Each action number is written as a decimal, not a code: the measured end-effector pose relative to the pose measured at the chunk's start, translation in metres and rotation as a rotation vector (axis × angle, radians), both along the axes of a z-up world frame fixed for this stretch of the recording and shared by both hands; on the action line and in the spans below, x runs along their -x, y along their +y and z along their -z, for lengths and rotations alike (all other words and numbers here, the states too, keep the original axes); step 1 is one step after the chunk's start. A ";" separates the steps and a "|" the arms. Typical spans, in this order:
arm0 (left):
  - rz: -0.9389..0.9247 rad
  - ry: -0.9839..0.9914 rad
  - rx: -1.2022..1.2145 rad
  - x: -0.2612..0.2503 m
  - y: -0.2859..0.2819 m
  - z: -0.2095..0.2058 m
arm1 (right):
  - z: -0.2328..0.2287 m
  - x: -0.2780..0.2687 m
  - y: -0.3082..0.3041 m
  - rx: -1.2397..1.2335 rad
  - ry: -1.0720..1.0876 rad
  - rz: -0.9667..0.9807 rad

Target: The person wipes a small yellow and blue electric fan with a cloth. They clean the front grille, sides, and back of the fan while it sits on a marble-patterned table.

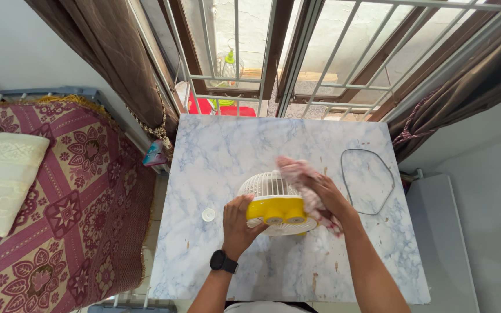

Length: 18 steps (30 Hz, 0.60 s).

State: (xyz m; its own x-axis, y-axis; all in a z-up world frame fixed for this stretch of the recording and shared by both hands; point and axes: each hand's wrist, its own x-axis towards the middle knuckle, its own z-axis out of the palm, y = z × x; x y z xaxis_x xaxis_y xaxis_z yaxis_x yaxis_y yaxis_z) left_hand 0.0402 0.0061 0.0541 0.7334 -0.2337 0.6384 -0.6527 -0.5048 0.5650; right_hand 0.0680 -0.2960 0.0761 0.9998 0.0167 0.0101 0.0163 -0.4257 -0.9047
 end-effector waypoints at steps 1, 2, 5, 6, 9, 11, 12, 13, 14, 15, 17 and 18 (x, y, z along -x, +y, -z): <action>0.000 -0.004 0.001 -0.001 -0.002 0.000 | 0.012 0.011 -0.007 -0.122 0.049 0.128; -0.006 -0.003 -0.001 0.000 -0.002 0.000 | 0.025 0.022 -0.007 -0.202 0.043 0.215; -0.022 -0.001 -0.002 0.001 -0.002 0.001 | 0.056 0.076 0.016 -0.362 0.000 0.462; -0.023 -0.003 0.002 0.000 -0.005 0.000 | 0.060 0.091 0.028 -0.363 -0.038 0.520; -0.023 0.005 -0.001 0.000 -0.003 -0.002 | 0.060 0.112 0.070 -0.195 -0.279 0.571; -0.009 0.021 -0.008 0.001 -0.001 -0.003 | 0.058 0.117 0.084 0.083 -0.507 0.472; 0.000 0.026 -0.010 0.000 -0.001 -0.004 | 0.061 0.115 0.082 0.221 -0.611 0.431; 0.003 0.030 -0.010 0.001 -0.001 -0.004 | 0.068 0.117 0.078 0.339 -0.617 0.410; 0.005 0.030 -0.011 0.000 -0.001 -0.005 | 0.080 0.116 0.072 0.355 -0.569 0.433; 0.008 0.031 -0.011 0.000 -0.001 -0.006 | 0.094 0.113 0.064 0.372 -0.520 0.455; -0.004 0.021 0.001 0.000 -0.002 -0.007 | 0.124 0.123 0.064 0.348 -0.437 0.473; -0.010 0.017 0.009 0.001 -0.003 -0.007 | 0.134 0.135 0.068 0.307 -0.400 0.467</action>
